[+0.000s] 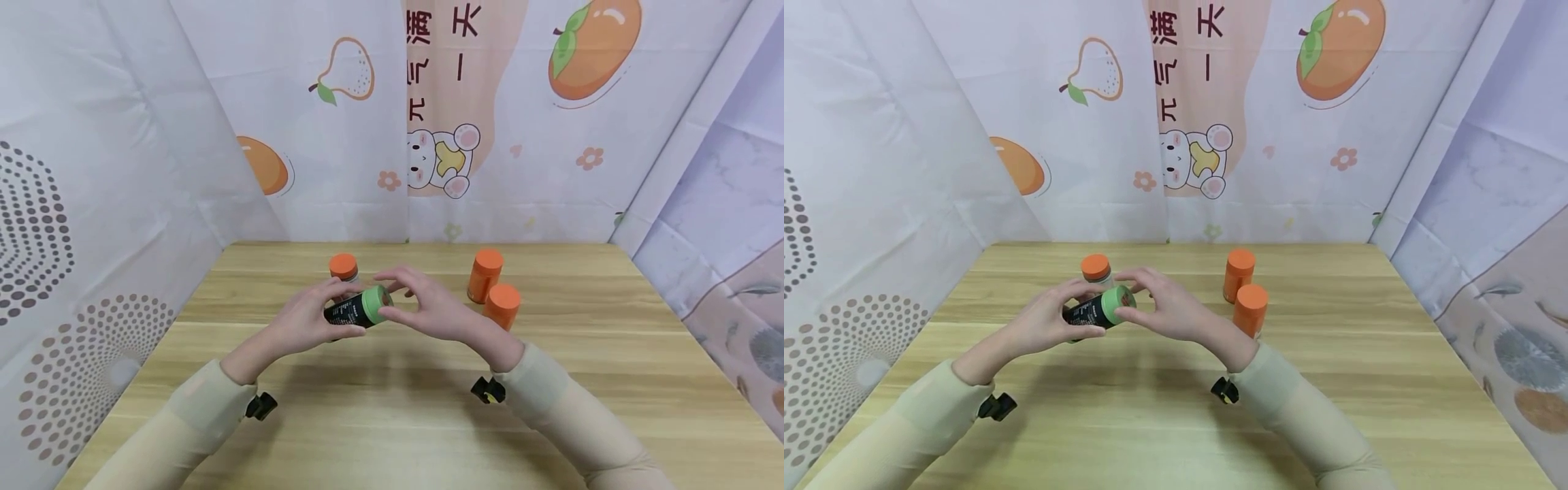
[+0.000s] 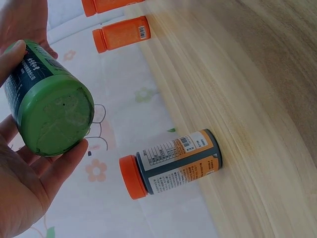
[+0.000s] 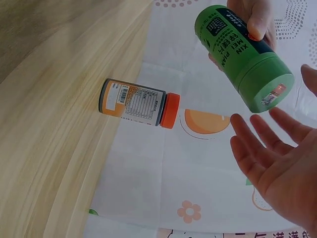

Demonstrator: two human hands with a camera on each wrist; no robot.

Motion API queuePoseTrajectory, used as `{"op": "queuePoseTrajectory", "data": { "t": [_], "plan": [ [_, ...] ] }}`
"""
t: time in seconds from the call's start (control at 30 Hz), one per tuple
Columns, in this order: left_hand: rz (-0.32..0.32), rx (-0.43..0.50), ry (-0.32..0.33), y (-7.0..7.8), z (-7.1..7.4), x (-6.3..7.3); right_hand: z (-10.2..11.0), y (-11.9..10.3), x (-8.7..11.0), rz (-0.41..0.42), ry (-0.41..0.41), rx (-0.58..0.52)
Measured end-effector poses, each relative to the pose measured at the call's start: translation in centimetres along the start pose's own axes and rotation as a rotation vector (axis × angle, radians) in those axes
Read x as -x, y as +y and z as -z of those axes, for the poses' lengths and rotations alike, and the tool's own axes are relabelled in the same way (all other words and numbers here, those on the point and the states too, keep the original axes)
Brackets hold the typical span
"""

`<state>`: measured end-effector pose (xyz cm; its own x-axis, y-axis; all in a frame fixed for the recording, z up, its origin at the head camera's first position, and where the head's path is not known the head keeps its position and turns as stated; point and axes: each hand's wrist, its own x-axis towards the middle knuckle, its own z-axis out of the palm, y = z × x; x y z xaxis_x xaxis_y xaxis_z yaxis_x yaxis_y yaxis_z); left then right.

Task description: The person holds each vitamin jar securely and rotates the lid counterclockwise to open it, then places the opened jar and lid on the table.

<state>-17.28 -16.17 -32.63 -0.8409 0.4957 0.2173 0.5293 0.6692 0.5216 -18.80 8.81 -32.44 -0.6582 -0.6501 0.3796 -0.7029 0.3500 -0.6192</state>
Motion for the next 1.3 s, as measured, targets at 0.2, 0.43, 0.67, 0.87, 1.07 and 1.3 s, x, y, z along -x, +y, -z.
{"op": "queuePoseTrajectory", "data": {
  "t": [0.2, 0.43, 0.67, 0.87, 1.07, 1.3],
  "plan": [
    [-0.003, 0.003, 0.008, -0.13, -0.08, 0.06, -0.12, -0.06, -0.11, -0.078, 0.002, -0.021],
    [-0.011, 0.005, 0.002, -0.38, -0.23, -0.04, -0.16, 0.04, -0.31, -0.135, 0.002, -0.06],
    [0.001, 0.007, 0.007, -0.29, -0.23, -0.05, -0.22, -0.15, -0.45, -0.17, -0.001, -0.047],
    [0.006, -0.014, 0.001, -0.23, -0.14, 0.15, -0.59, -0.19, -0.42, -0.167, -0.032, -0.071],
    [0.003, -0.018, -0.006, -0.18, -0.09, 0.34, -0.85, -0.15, -0.36, -0.159, -0.051, -0.074],
    [-0.003, -0.008, -0.004, -0.32, -0.03, 0.24, -0.64, -0.11, -0.43, -0.104, -0.057, -0.055]
  ]
}}
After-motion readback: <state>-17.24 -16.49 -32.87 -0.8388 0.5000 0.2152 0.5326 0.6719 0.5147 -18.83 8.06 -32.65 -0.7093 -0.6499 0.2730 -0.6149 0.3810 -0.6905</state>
